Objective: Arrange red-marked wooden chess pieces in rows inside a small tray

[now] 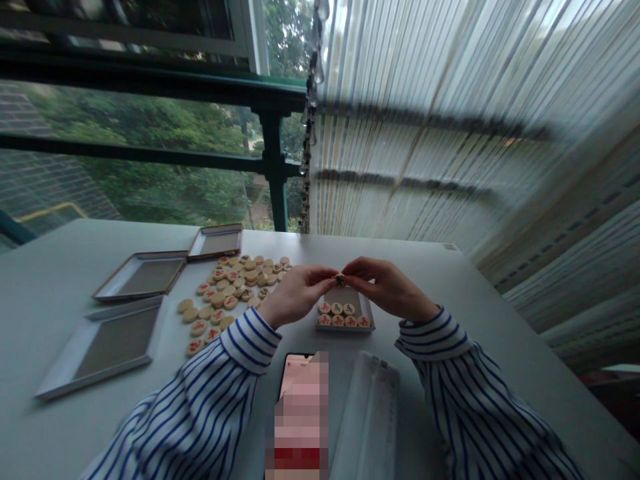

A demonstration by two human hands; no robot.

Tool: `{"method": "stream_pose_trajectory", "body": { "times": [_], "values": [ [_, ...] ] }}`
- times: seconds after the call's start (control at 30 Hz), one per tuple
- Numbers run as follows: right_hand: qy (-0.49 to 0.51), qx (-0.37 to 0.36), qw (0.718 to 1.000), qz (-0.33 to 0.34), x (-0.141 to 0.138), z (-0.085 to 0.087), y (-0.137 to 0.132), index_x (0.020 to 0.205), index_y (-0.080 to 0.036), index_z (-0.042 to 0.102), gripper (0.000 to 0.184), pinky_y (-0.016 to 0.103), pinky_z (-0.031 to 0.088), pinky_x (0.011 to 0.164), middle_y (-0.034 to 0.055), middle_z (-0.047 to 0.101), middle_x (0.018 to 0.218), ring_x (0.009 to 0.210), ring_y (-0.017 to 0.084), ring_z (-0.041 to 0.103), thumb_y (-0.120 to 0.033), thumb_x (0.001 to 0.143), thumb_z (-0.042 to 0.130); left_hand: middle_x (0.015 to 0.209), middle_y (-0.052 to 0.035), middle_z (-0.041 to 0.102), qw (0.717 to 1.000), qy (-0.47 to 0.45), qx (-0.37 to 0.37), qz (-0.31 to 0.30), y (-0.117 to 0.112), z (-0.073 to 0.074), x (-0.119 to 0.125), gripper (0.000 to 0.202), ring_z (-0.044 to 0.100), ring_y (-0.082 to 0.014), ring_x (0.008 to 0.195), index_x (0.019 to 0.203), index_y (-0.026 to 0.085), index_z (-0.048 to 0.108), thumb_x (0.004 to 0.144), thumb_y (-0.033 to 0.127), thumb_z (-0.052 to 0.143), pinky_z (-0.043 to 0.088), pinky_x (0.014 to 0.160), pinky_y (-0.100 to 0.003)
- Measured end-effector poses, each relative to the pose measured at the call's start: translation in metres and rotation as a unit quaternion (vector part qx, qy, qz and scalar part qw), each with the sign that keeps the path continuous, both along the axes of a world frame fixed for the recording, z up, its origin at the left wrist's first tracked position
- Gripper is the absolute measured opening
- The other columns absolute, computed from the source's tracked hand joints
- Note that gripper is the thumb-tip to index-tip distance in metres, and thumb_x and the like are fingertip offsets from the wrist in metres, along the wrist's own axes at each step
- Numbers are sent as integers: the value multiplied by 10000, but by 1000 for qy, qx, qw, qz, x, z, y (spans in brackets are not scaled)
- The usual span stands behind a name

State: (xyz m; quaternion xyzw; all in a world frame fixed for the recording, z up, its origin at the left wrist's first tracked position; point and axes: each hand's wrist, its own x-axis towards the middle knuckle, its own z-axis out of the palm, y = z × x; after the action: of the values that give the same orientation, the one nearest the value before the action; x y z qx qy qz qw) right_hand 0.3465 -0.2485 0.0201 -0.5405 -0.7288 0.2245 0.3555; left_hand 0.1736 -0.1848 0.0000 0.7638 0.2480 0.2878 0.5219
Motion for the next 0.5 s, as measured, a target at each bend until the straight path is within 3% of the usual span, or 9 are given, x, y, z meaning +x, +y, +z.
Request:
{"method": "stream_pose_trajectory", "body": {
  "times": [0.5],
  "values": [
    [40,-10,999,18,-1,1,0,881,-159,618,144,247,497,665,37,666,815,738,118,608,-230,789,534,907,-81,686,997,-15,-40,60,-1,-1,2,232,625,-167,835,904,116,644,731,266,602,485,805,-315]
  ]
}}
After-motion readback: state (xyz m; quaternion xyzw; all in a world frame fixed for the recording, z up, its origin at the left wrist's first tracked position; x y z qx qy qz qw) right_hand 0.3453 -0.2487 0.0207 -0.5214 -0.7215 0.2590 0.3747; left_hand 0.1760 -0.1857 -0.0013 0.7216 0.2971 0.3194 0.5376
